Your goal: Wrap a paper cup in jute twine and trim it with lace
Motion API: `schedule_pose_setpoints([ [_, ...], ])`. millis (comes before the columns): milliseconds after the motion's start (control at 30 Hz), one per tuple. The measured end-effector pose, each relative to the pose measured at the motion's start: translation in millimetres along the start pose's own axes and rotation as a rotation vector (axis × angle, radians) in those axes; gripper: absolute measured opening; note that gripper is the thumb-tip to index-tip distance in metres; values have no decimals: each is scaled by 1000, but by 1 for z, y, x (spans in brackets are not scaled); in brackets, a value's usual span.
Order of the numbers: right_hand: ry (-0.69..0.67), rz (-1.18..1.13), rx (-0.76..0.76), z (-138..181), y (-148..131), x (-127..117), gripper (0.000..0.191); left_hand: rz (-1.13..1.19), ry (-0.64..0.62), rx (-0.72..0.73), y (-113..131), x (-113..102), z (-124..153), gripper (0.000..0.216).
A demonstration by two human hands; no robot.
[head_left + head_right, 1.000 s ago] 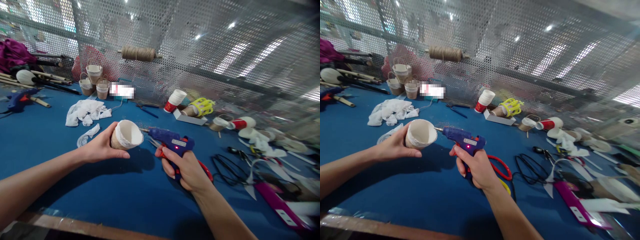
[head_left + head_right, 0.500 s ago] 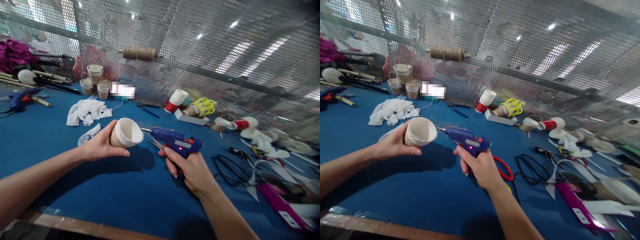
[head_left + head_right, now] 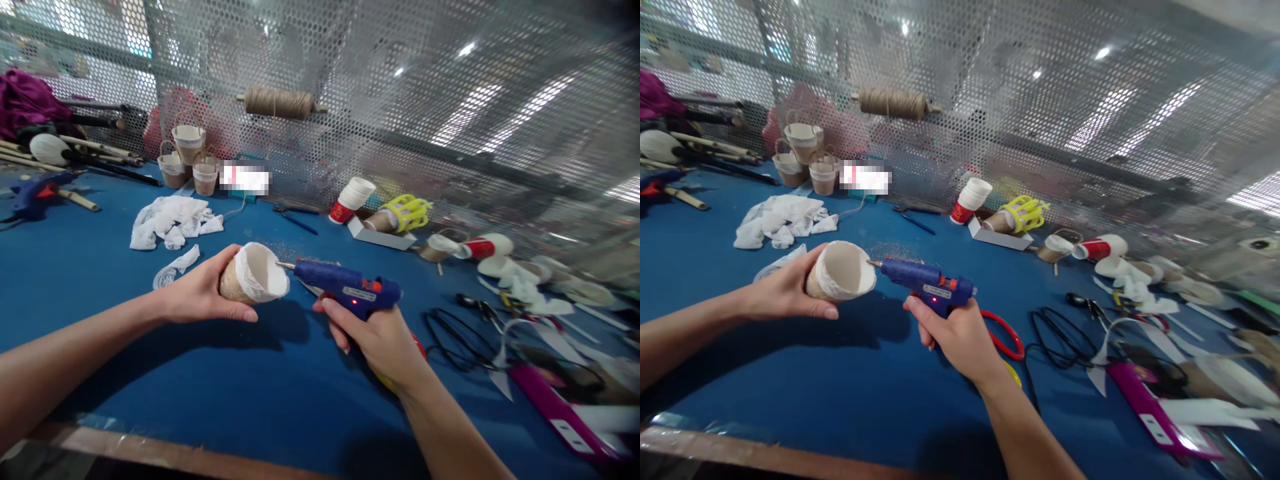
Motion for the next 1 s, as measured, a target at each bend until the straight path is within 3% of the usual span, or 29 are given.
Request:
schedule_pose_setpoints([
  [233,-69,171,4,1,2,-5,34,-159,14,37,-3,-4,-1,64],
  [467,-21,156,17,0,-2,-7,29,-214,-44,51,-1,-5,-1,61],
  [633,-80,169,47,-1,1,-8,30,-225,-41,50,0,-4,0,60],
  [867,-82,68,37,-1,-1,-10,27,-235,-17,71,-2,-5,-1,65],
  [1000,-38,-129,43,-2,-1,-6,24,-136,16,36,-3,-4,-1,71],
])
Point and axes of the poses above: each hand's wrist, its own z-axis away from the middle knuckle, its own x-axis out of the palm, y = z × x, the point moved 1 cm from there along -z, towards the middle knuckle, and after that the axes turned 15 degrees about z, right-handed, at the moved point
